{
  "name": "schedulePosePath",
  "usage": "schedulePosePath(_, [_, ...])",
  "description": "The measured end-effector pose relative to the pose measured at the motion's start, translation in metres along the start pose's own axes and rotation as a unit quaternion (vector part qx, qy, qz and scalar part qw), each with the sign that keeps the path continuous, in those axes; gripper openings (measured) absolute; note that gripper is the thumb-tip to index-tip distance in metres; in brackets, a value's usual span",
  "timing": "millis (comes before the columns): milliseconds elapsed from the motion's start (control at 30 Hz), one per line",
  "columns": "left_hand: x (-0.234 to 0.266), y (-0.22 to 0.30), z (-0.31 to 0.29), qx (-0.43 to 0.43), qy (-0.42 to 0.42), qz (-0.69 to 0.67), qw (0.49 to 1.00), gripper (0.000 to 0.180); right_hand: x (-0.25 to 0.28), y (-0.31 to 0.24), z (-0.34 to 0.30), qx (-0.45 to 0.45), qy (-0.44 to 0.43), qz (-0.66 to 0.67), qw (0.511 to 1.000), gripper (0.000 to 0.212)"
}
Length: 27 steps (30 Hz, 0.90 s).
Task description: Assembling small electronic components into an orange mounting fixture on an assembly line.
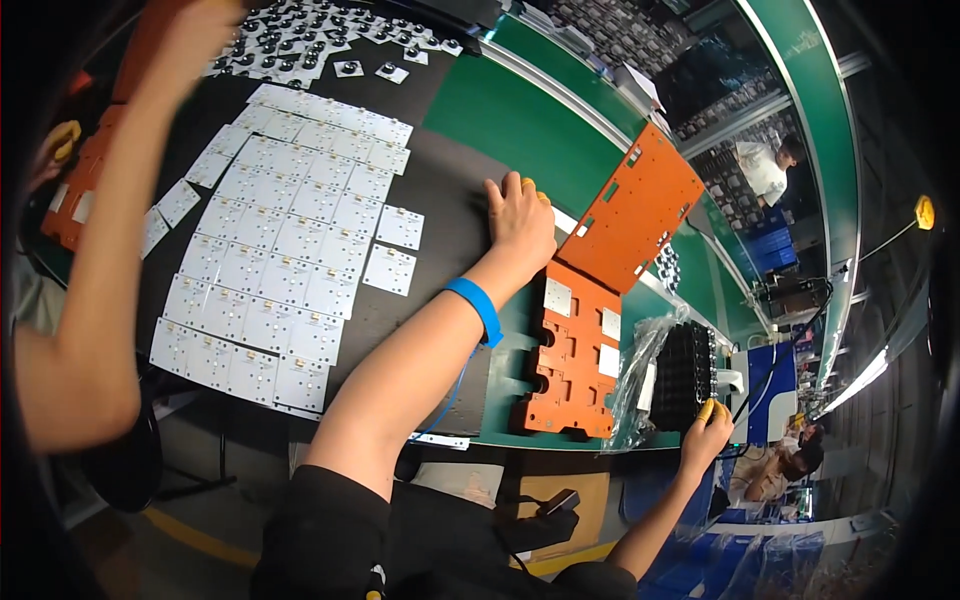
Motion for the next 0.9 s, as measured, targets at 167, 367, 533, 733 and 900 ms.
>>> schedulePosePath(167, [-0.012, 0.013, -0.001, -0.016, -0.022, -0.036, 0.999, 0.019, 0.009, 0.025, 0.005, -0.001, 0.014, 0.024, 1.0, 0.017])
schedulePosePath(367, [-0.012, 0.005, -0.002, -0.006, -0.025, -0.035, 0.999, 0.015, 0.003, 0.031, 0.016, -0.043, -0.013, 0.053, 0.998, 0.015])
schedulePosePath(533, [-0.012, 0.013, -0.001, -0.028, -0.027, -0.004, 0.999, 0.016, 0.041, -0.052, 0.021, 0.012, 0.086, 0.074, 0.993, 0.024])
schedulePosePath(733, [-0.025, 0.004, -0.002, -0.019, -0.103, -0.001, 0.994, 0.024, -0.003, -0.33, 0.002, 0.305, -0.184, 0.41, 0.84, 0.022])
schedulePosePath(900, [-0.025, -0.007, -0.001, 0.0, -0.054, -0.028, 0.998, 0.011, -0.078, -0.468, -0.004, 0.433, -0.271, 0.319, 0.799, 0.02])
Point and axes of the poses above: each hand's wrist, its own z-axis towards the middle knuckle, its own x-axis out of the back of the hand, y = z × x, the point moved 10 cm from there along z, towards the middle knuckle, and after that the axes turned 11 degrees about z, right-handed, at the moved point
